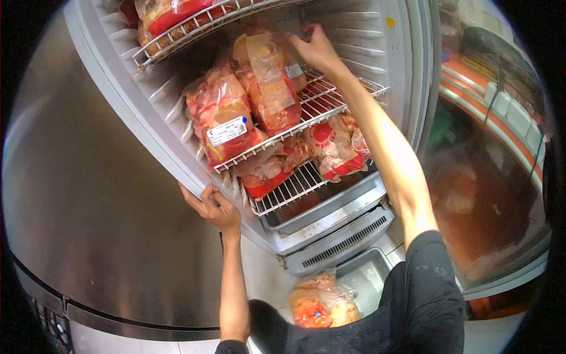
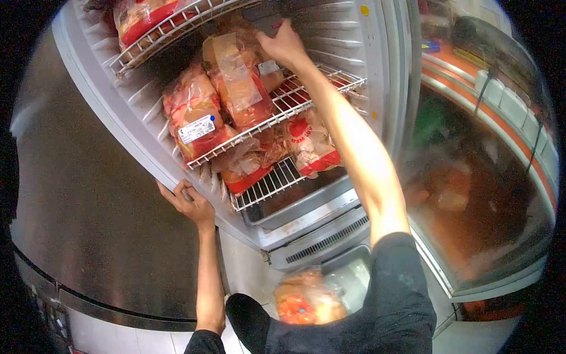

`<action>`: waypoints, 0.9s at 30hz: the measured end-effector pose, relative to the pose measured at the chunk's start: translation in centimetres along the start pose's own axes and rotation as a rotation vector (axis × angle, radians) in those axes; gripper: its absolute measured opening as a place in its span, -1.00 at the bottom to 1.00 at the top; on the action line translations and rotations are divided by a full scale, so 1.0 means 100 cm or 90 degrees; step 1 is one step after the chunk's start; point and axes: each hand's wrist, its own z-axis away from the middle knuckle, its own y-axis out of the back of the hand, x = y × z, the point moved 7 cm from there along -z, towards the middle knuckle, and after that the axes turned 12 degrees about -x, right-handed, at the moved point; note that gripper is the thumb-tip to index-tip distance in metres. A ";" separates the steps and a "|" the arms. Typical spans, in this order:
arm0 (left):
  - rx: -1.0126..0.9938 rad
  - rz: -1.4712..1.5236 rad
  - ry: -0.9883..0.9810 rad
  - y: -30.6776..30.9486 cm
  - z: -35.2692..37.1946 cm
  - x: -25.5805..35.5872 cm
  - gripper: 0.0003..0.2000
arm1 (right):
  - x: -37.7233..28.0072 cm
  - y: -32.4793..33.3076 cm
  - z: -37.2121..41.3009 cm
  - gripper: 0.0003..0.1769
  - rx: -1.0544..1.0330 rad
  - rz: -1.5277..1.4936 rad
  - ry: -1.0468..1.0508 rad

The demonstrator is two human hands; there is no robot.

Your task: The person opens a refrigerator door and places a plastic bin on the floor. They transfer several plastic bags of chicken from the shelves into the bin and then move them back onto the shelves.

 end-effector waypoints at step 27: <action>0.015 -0.064 -0.024 -0.004 0.004 -0.002 -0.94 | 0.022 -0.024 -0.013 0.13 -0.304 -0.020 -0.111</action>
